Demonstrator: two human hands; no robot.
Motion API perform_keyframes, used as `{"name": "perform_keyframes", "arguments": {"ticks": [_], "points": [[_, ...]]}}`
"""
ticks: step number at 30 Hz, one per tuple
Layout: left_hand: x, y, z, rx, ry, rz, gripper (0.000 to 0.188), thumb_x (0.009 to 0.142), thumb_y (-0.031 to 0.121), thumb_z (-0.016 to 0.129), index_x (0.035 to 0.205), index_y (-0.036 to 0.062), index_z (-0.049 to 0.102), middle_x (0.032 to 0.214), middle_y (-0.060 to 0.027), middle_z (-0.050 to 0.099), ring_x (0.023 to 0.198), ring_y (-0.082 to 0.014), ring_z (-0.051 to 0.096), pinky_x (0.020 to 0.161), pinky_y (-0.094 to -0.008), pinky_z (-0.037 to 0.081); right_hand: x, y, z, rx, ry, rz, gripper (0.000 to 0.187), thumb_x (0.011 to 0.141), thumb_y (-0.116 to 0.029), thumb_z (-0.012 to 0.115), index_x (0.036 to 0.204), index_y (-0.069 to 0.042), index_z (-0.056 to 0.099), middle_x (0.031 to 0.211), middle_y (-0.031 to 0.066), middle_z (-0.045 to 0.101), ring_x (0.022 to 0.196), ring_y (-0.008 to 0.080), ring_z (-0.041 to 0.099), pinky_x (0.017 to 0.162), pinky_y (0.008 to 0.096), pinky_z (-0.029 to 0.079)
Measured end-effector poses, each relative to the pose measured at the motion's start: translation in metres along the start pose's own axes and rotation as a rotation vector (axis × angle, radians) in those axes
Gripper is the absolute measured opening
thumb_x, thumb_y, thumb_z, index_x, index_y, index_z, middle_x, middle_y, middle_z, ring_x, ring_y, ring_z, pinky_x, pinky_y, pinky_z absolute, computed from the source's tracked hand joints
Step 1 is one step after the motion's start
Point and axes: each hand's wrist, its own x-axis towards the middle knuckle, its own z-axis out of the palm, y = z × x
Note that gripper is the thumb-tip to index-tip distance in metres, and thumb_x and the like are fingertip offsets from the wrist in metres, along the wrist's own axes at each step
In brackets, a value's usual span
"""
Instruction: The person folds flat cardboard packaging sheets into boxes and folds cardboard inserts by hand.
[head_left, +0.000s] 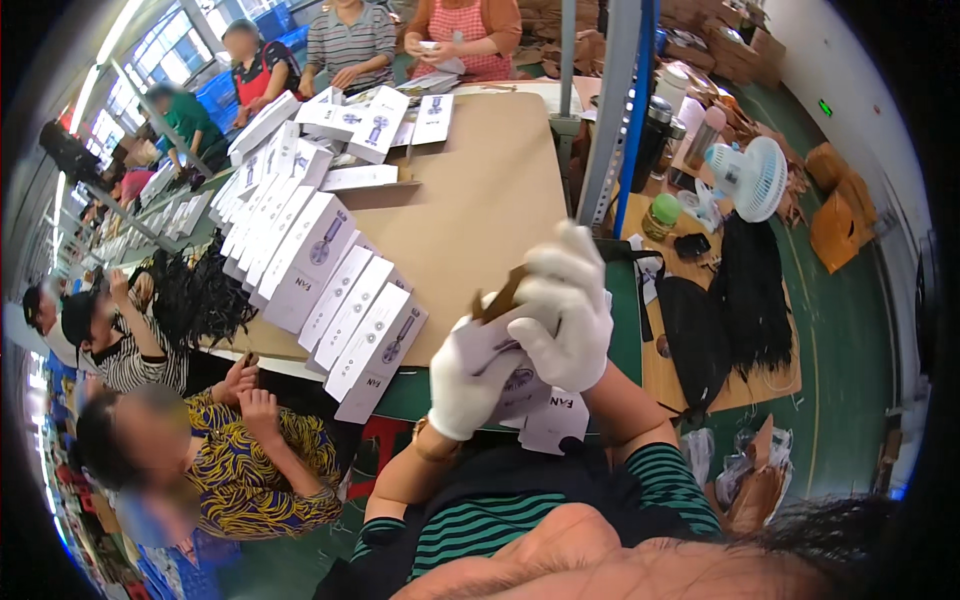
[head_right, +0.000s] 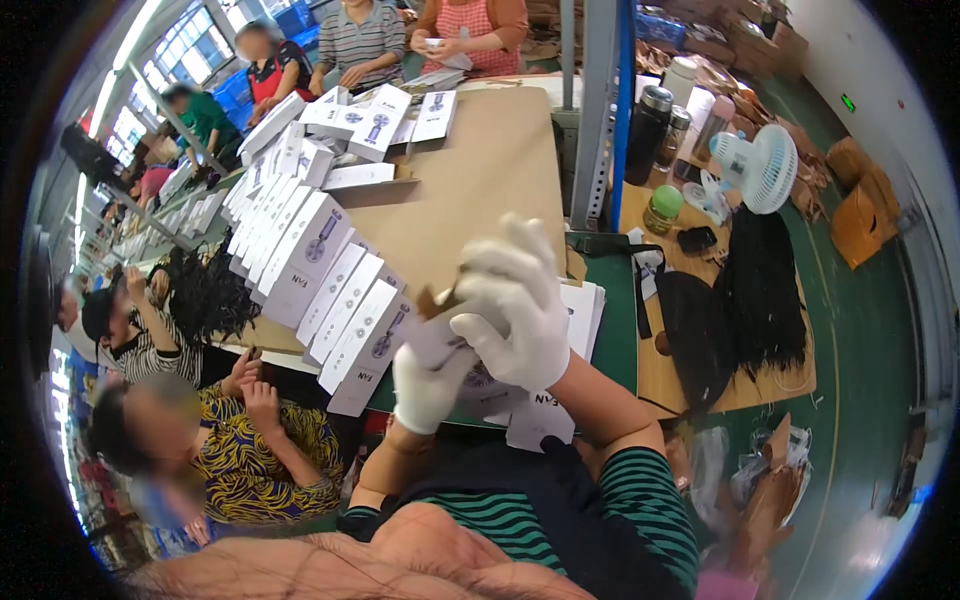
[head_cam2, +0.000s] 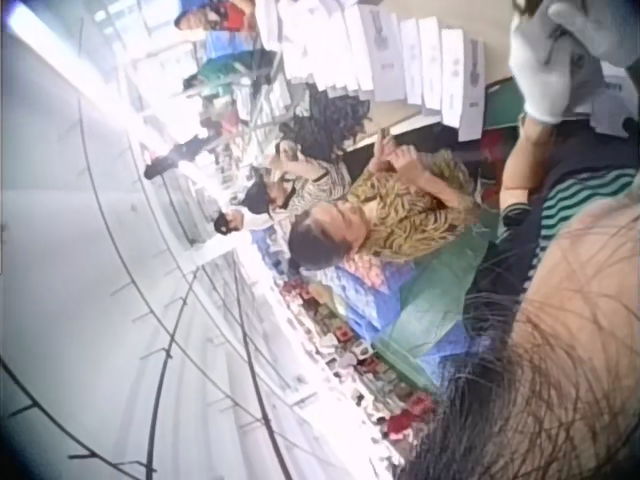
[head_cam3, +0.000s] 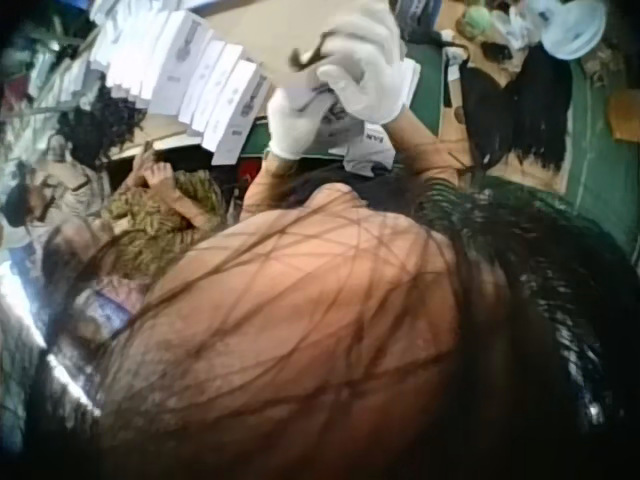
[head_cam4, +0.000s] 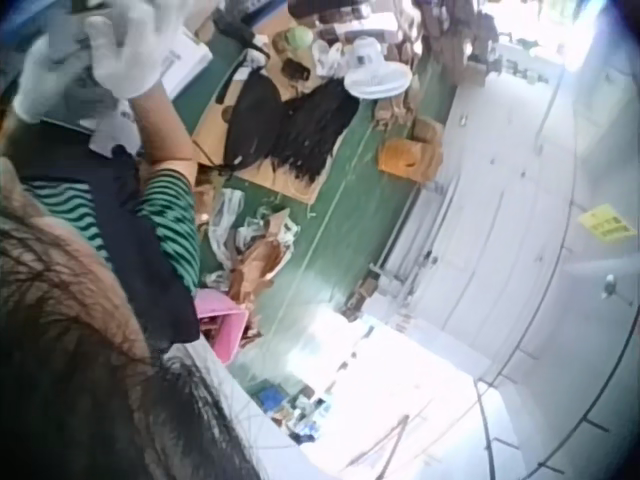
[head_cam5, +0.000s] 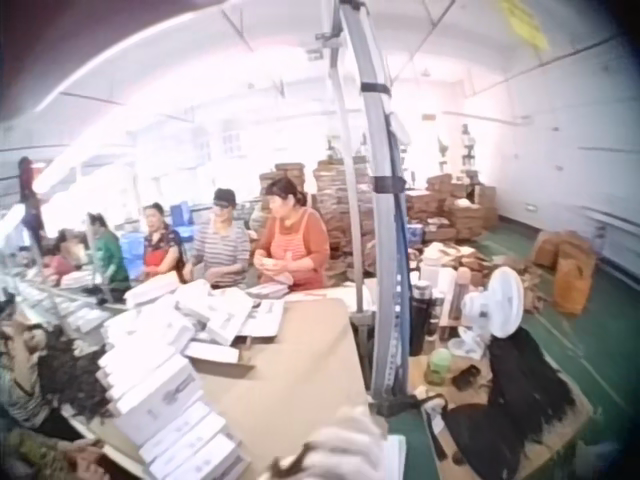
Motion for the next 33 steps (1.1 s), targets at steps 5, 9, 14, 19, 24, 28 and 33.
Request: {"name": "perform_keyframes", "arguments": {"ticks": [5, 9, 14, 19, 24, 28, 33], "points": [[-0.011, -0.003, -0.011, -0.010, 0.352, -0.045, 0.063, 0.070, -0.005, 0.074, 0.128, -0.0025, 0.052, 0.117, -0.0145, 0.061, 0.106, -0.0236, 0.062, 0.091, -0.0332, 0.050, -0.016, -0.005, 0.034, 0.651, -0.002, 0.434, 0.074, 0.095, -0.042, 0.054, 0.145, 0.008, 0.031, 0.138, 0.0189, 0.049, 0.128, 0.0273, 0.047, 0.108, 0.0376, 0.035], [-0.013, -0.004, -0.003, -0.453, 0.513, 0.154, 0.061, 0.072, -0.006, 0.065, 0.130, -0.0033, 0.047, 0.123, -0.0156, 0.055, 0.119, -0.0269, 0.053, 0.104, -0.0379, 0.040, -0.028, -0.027, 0.044, 0.681, 0.036, 0.610, 0.036, 0.093, -0.016, 0.054, 0.123, 0.003, 0.051, 0.123, 0.0158, 0.059, 0.114, 0.0236, 0.057, 0.101, 0.0357, 0.042], [-0.016, -0.017, 0.002, -0.166, 0.681, 0.254, 0.022, 0.088, -0.010, 0.050, 0.109, -0.0019, 0.052, 0.108, -0.0128, 0.058, 0.107, -0.0226, 0.056, 0.107, -0.0405, 0.037, -0.035, -0.024, 0.059, 0.607, 0.050, 0.319, 0.030, 0.078, 0.019, 0.043, 0.096, 0.000, 0.057, 0.102, 0.0161, 0.067, 0.102, 0.0296, 0.064, 0.099, 0.0419, 0.045], [-0.015, -0.017, 0.006, -0.429, 0.677, 0.163, 0.037, 0.082, -0.020, 0.048, 0.113, -0.0012, 0.053, 0.114, -0.0142, 0.058, 0.111, -0.0253, 0.057, 0.109, -0.0416, 0.036, -0.042, -0.019, 0.061, 0.591, 0.098, 0.438, 0.028, 0.083, 0.021, 0.042, 0.096, 0.000, 0.056, 0.103, 0.0162, 0.067, 0.107, 0.0282, 0.062, 0.103, 0.0411, 0.043], [-0.004, -0.012, -0.010, 0.405, 0.498, 0.450, 0.054, 0.053, 0.016, 0.089, 0.100, 0.0072, 0.064, 0.112, -0.0146, 0.058, 0.100, -0.0361, 0.060, 0.087, -0.0444, 0.051, -0.033, 0.004, 0.050, 0.998, 0.148, 0.877, 0.028, 0.085, 0.011, 0.038, 0.105, 0.002, 0.055, 0.109, 0.0173, 0.065, 0.107, 0.0242, 0.061, 0.095, 0.0340, 0.048], [-0.006, -0.028, -0.028, 0.354, 0.410, 0.363, 0.057, 0.051, 0.016, 0.092, 0.100, 0.0060, 0.063, 0.110, -0.0166, 0.058, 0.084, -0.0327, 0.063, 0.069, -0.0378, 0.054, -0.028, -0.009, 0.048, 0.812, -0.005, 0.661, 0.057, 0.093, -0.011, 0.055, 0.145, 0.000, 0.033, 0.130, 0.0198, 0.057, 0.122, 0.0284, 0.054, 0.102, 0.0385, 0.043], [-0.012, -0.028, -0.055, -0.137, 0.178, 0.112, 0.033, 0.065, 0.003, 0.083, 0.092, 0.0005, 0.063, 0.101, -0.0149, 0.061, 0.098, -0.0251, 0.061, 0.081, -0.0311, 0.048, -0.041, 0.008, 0.044, 0.746, -0.286, 0.384, 0.027, 0.089, -0.025, 0.067, 0.100, -0.002, 0.060, 0.140, 0.0272, 0.047, 0.129, 0.0341, 0.049, 0.105, 0.0420, 0.037]]}}
